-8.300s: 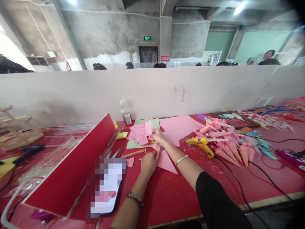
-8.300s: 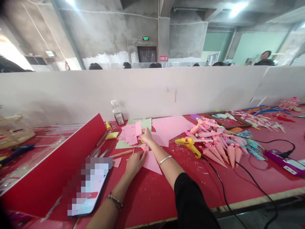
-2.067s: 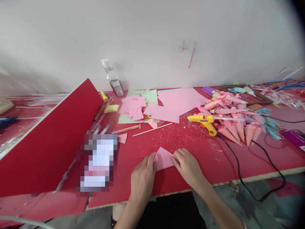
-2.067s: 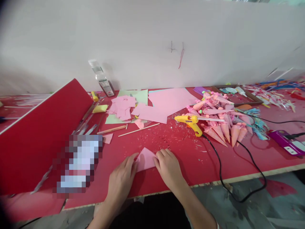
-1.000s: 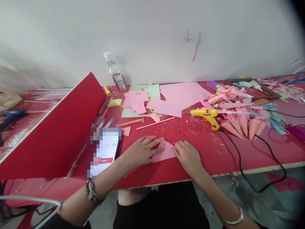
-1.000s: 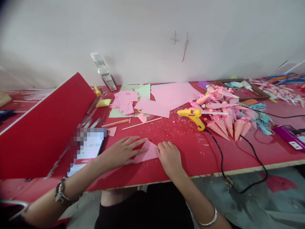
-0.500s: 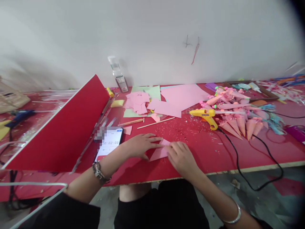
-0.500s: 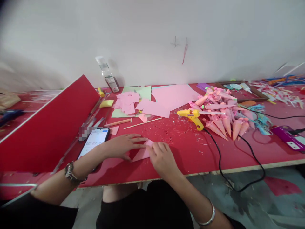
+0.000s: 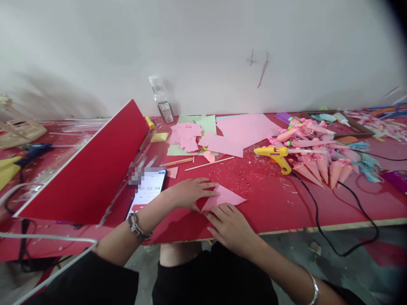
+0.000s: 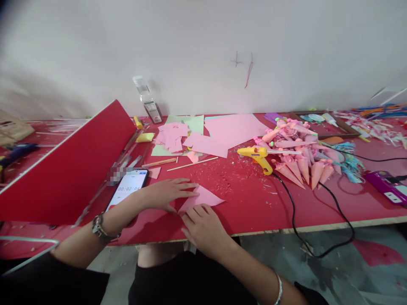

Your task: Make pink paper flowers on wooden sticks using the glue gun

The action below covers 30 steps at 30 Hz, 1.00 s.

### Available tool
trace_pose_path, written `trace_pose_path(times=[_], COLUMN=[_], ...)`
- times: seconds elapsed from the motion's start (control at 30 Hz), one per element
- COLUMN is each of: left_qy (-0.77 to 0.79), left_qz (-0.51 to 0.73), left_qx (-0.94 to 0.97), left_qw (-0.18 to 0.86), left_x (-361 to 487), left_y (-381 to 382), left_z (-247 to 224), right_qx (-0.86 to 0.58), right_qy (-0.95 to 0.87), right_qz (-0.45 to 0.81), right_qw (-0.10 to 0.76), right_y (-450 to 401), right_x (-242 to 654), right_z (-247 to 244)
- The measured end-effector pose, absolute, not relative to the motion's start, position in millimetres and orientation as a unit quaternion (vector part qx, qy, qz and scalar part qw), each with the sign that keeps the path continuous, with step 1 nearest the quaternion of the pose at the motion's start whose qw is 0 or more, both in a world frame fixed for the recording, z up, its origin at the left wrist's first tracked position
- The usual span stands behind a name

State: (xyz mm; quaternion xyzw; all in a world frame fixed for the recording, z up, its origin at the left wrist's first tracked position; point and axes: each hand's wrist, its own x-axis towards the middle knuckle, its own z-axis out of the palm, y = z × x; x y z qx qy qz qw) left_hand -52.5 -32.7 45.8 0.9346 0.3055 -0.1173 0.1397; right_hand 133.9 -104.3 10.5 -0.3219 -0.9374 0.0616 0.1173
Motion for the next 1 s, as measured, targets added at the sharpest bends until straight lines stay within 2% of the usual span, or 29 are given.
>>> trace_pose_path(times=[0.27,0.63,1.0], left_qy=[0.313,0.325,0.327], left_qz=[-0.132,-0.155,-0.140], left_qx=[0.929,0.920,0.919], left_qw=[0.144,0.158,0.169], left_x=[-49,-47,-47], left_y=[-33,-33,-32], left_z=[47,55,53], right_qx=[-0.364,-0.434,-0.467], right_qy=[-0.919,-0.887,-0.870], right_qz=[0.084,0.037,-0.006], right_qw=[0.126,0.153,0.159], right_y=[-98,-95,-92], right_x=[166,219,229], right_z=[14,7,3])
